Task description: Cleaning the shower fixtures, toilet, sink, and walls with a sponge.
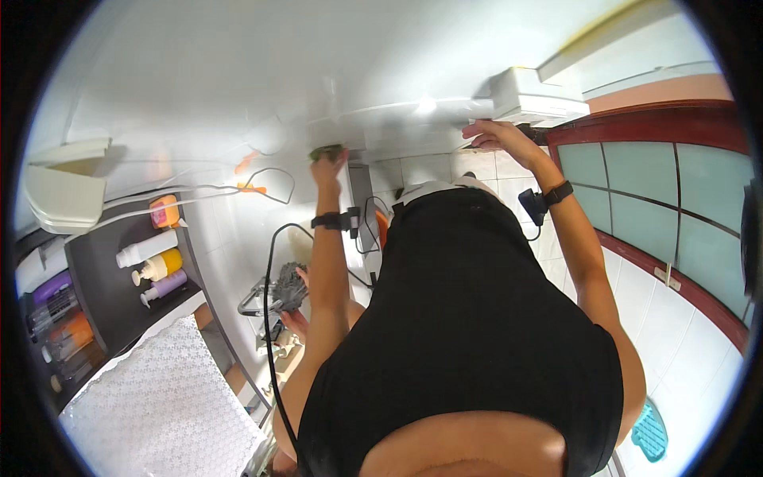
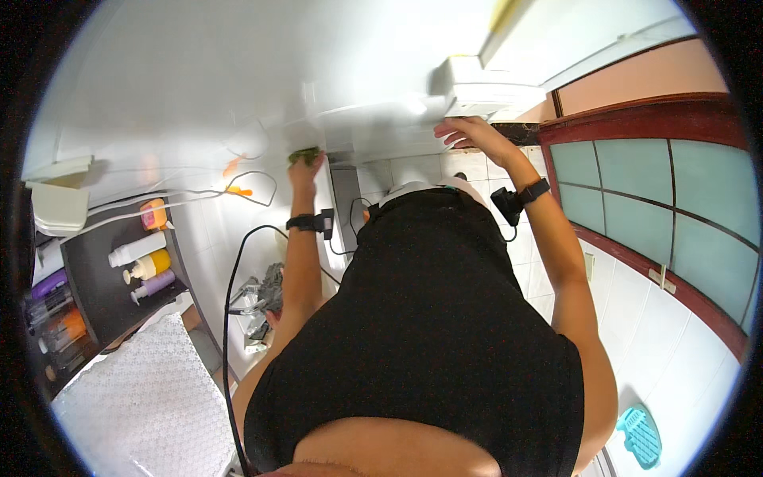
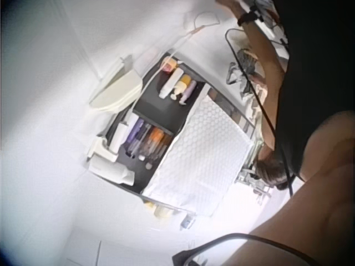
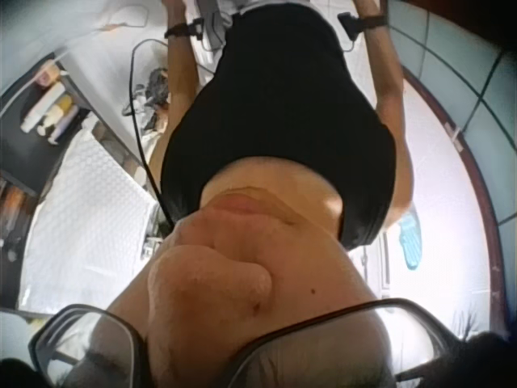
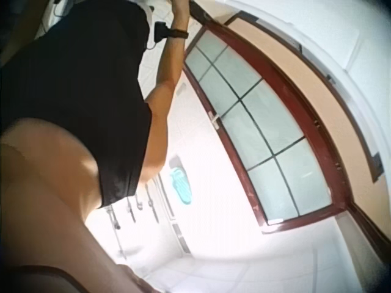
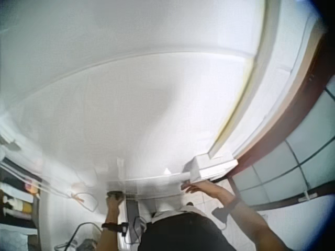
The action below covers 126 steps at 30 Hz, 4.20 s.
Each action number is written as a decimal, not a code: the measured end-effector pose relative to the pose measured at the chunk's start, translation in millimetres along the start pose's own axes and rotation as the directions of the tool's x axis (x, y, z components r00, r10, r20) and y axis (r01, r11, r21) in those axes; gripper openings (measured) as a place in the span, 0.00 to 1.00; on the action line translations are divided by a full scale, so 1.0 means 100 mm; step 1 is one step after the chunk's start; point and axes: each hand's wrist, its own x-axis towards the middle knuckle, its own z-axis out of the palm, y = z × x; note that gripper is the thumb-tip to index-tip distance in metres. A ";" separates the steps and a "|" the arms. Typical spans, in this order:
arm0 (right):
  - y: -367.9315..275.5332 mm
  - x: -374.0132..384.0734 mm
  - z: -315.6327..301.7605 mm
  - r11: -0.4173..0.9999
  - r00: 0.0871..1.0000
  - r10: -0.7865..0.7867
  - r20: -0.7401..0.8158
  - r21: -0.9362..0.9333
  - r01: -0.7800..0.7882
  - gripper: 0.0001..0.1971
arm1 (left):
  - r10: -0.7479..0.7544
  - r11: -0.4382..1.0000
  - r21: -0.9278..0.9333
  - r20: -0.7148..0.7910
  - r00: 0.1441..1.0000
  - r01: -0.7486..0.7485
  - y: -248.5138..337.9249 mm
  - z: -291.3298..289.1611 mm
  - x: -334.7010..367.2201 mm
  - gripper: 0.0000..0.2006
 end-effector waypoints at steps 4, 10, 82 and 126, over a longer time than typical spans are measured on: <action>-0.04 -0.16 -0.33 0.998 0.987 0.044 0.156 -0.040 -0.038 0.29 | -0.199 0.893 -0.424 -0.073 0.977 0.150 0.61 0.07 0.00 0.21; -0.13 -0.05 -0.42 0.984 0.945 0.074 0.319 -0.176 -0.018 0.32 | -0.240 0.870 -0.367 0.265 0.934 0.328 0.61 0.99 -0.47 0.18; -2.50 -1.26 -0.39 0.337 -0.365 -0.629 -0.686 -0.664 0.667 0.23 | 0.959 -0.228 0.513 0.264 -0.101 -0.827 4.67 0.91 -1.48 0.16; -3.46 -1.51 0.58 -0.164 -0.582 -0.804 0.122 -0.986 0.020 0.31 | 0.592 0.692 -0.052 -0.528 0.608 -0.720 3.25 -0.76 -0.43 0.26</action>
